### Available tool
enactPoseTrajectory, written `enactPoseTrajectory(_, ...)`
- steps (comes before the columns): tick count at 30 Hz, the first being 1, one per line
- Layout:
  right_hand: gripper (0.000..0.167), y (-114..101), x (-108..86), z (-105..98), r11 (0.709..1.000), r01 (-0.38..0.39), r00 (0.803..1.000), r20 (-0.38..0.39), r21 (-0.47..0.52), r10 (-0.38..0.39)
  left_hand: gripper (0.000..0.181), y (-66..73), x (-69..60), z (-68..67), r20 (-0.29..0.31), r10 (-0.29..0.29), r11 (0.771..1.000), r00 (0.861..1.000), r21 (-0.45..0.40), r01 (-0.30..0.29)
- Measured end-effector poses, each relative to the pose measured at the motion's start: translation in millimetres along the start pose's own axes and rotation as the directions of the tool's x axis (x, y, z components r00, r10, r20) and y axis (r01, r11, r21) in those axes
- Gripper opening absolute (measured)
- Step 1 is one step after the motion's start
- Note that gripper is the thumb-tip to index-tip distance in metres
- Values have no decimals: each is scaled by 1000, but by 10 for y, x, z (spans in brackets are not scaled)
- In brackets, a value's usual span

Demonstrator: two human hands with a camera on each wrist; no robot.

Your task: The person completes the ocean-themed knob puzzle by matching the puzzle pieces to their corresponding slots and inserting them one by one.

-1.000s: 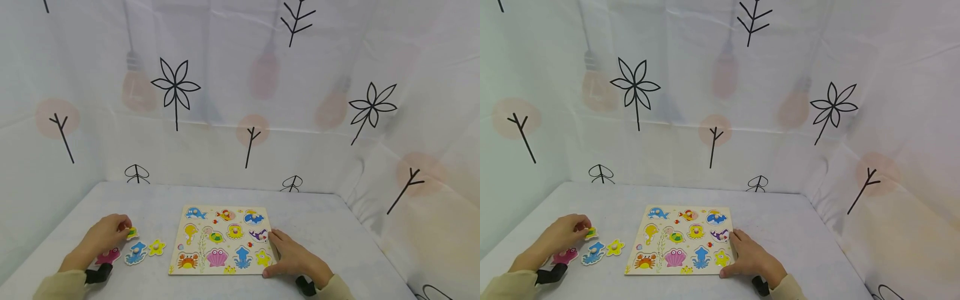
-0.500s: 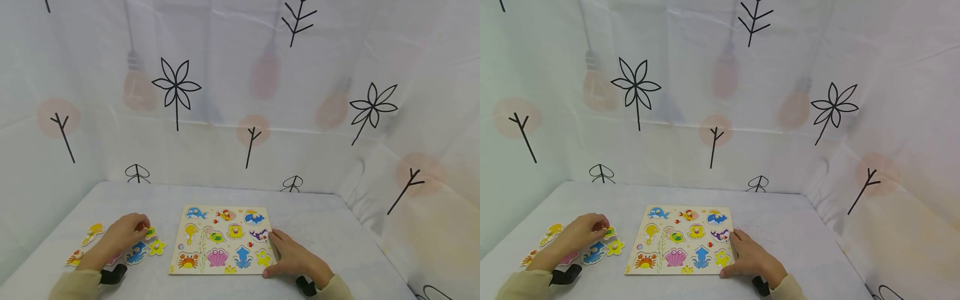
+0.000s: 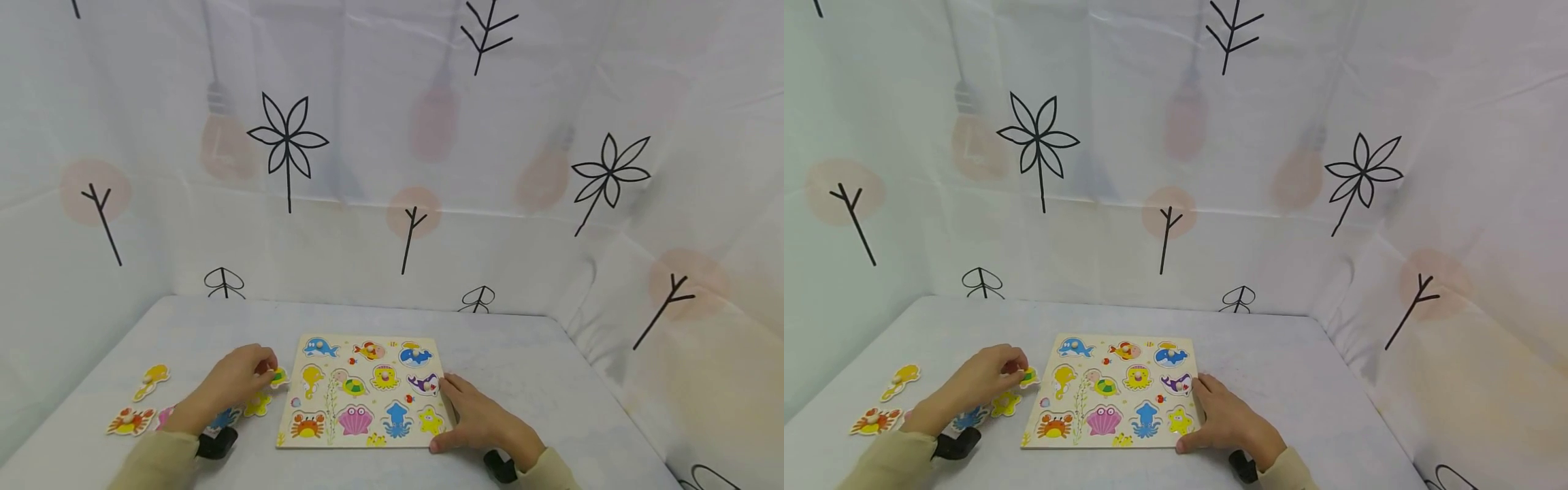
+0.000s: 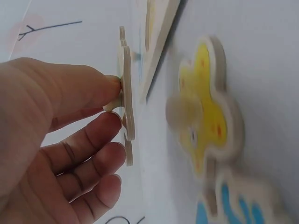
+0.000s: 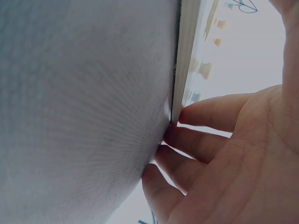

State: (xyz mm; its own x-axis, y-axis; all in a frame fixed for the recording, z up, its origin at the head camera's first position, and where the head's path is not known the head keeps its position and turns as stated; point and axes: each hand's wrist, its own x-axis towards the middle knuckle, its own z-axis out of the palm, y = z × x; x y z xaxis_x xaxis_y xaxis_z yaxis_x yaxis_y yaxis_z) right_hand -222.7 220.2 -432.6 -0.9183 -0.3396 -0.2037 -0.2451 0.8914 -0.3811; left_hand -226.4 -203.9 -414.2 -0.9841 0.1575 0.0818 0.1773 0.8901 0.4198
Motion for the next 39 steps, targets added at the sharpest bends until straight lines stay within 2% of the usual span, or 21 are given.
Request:
enactPoseTrajectory(14, 121, 33, 12, 19, 1000, 12, 1000, 1, 0, -12, 10, 425, 174, 248, -19, 116, 992, 993, -52, -117)
enactPoseTrajectory(22, 121, 30, 17, 11, 1000, 12, 1000, -2, -6, -12, 9, 652, 271, 390, -25, 203, 978, 979, -46, -204)
enactPoseTrajectory(29, 121, 27, 19, 7, 1000, 21, 1000, 2, -4, -21, 7, 753, 333, 504, -19, 279, 960, 960, -25, -279)
enactPoseTrajectory(39, 121, 35, 26, 13, 1000, 8, 1000, 3, -10, -8, 8, 847, 381, 595, 46, 274, 960, 961, -79, -270)
